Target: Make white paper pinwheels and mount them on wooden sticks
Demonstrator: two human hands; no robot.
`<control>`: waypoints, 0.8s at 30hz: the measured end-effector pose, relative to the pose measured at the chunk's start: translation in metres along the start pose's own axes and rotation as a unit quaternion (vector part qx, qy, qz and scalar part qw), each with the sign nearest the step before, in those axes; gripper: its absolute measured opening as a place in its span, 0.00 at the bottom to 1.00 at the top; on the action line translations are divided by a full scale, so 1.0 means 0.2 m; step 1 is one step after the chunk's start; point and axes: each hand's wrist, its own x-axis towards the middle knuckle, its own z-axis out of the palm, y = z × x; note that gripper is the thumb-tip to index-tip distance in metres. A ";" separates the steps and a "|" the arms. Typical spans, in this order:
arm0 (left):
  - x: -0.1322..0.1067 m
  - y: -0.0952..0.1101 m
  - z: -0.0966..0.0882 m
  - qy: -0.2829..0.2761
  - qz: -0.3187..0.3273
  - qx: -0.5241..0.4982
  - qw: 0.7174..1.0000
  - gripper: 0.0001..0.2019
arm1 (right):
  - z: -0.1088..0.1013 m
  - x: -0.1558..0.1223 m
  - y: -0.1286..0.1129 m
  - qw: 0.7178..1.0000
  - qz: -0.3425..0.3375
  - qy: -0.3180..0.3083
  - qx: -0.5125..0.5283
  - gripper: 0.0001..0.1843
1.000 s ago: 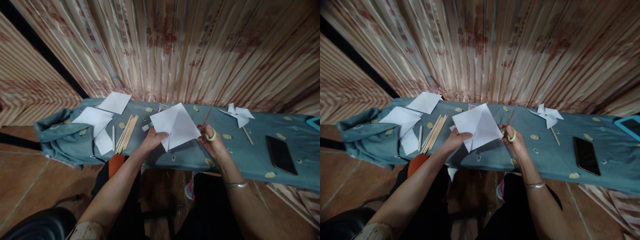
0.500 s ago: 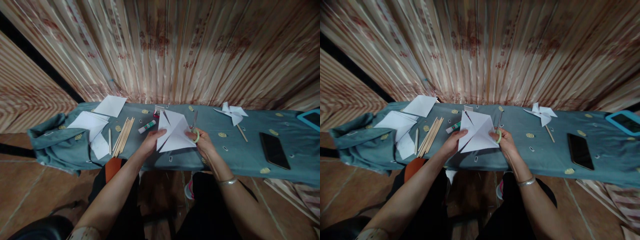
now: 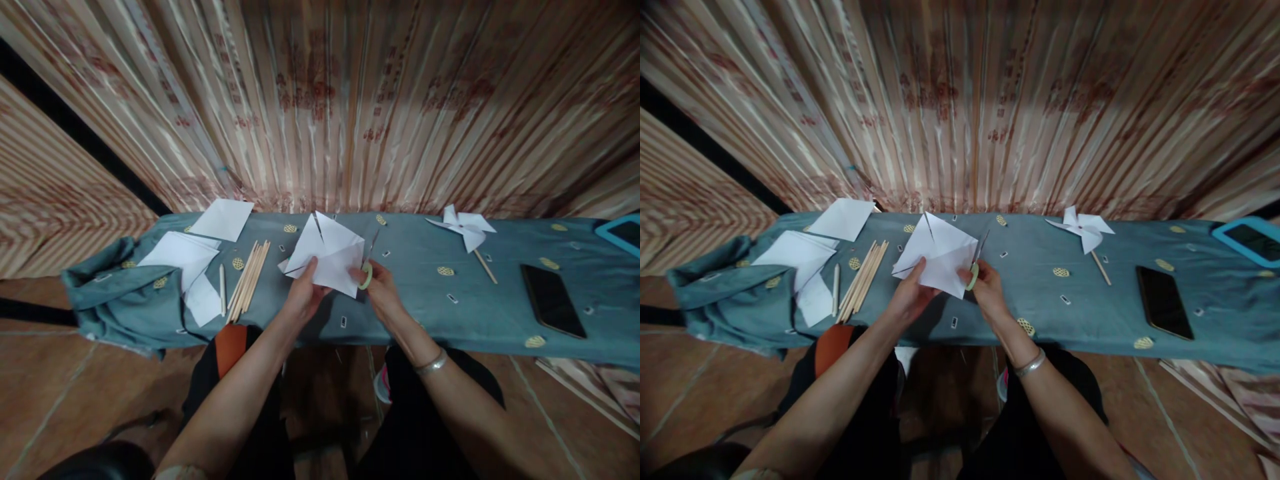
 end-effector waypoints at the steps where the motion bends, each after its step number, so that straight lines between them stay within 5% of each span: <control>1: 0.01 0.02 0.00 0.010 0.007 -0.007 1.000 0.08 | 0.00 -0.01 0.00 1.000 -0.003 -0.008 -0.015 0.21; 6: 0.04 0.14 -0.03 0.015 0.069 -0.033 0.997 0.11 | -0.03 -0.06 -0.05 0.988 0.033 -0.099 -0.116 0.25; 14: 0.05 0.25 -0.03 0.014 0.105 -0.052 0.993 0.14 | -0.11 -0.16 -0.09 0.918 0.132 -0.322 -0.190 0.28; 24: 0.05 0.20 -0.02 -0.002 0.095 -0.034 0.995 0.13 | -0.10 -0.16 -0.11 0.915 0.134 -0.324 -0.199 0.27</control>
